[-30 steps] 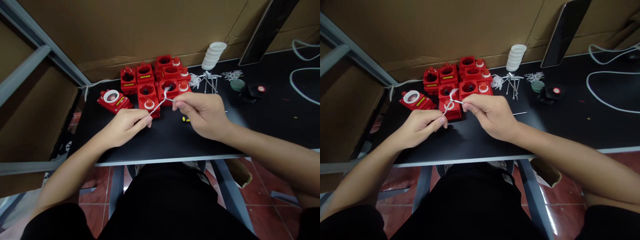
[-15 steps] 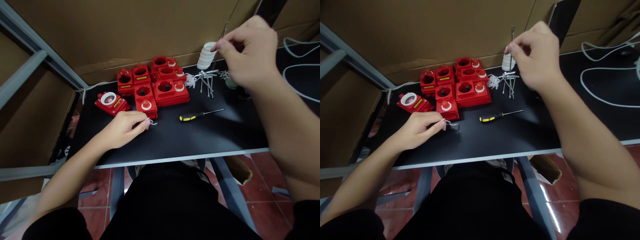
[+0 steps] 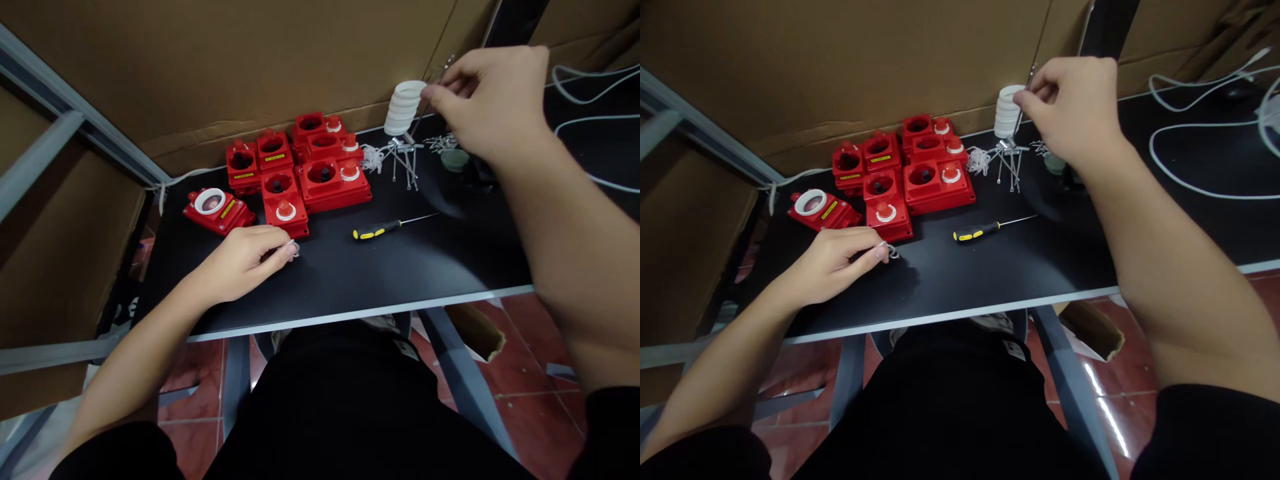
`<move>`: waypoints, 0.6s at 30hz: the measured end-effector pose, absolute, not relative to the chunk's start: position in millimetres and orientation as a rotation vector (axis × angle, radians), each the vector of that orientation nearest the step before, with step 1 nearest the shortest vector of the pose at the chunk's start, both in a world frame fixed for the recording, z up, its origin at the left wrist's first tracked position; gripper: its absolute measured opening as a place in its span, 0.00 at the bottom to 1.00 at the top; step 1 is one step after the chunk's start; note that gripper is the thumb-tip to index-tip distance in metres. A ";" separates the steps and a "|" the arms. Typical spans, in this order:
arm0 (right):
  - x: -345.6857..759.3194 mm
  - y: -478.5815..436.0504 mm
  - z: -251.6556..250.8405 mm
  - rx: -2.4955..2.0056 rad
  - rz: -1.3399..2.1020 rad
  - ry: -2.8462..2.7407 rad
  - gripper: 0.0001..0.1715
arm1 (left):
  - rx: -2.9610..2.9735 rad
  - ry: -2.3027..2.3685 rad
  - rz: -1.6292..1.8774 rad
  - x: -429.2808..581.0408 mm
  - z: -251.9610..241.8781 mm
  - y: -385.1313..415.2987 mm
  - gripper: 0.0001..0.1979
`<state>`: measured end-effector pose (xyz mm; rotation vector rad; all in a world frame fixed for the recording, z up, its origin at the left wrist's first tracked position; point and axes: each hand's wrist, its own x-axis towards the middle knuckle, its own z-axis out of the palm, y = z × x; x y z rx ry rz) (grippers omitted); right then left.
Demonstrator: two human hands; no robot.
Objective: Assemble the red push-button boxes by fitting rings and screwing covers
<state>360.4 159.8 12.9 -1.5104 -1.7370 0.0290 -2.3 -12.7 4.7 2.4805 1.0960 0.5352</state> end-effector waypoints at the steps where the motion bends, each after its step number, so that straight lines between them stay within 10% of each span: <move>1: 360.9 158.3 12.8 -1.514 0.036 -1.760 0.08 | 2.484 1.098 0.536 -2.5 4.6 -12.8 0.19; 18: 392.3 207.2 -17.8 -1.279 0.049 -2.382 0.10 | 2.442 1.085 0.510 -3.1 4.5 -13.2 0.13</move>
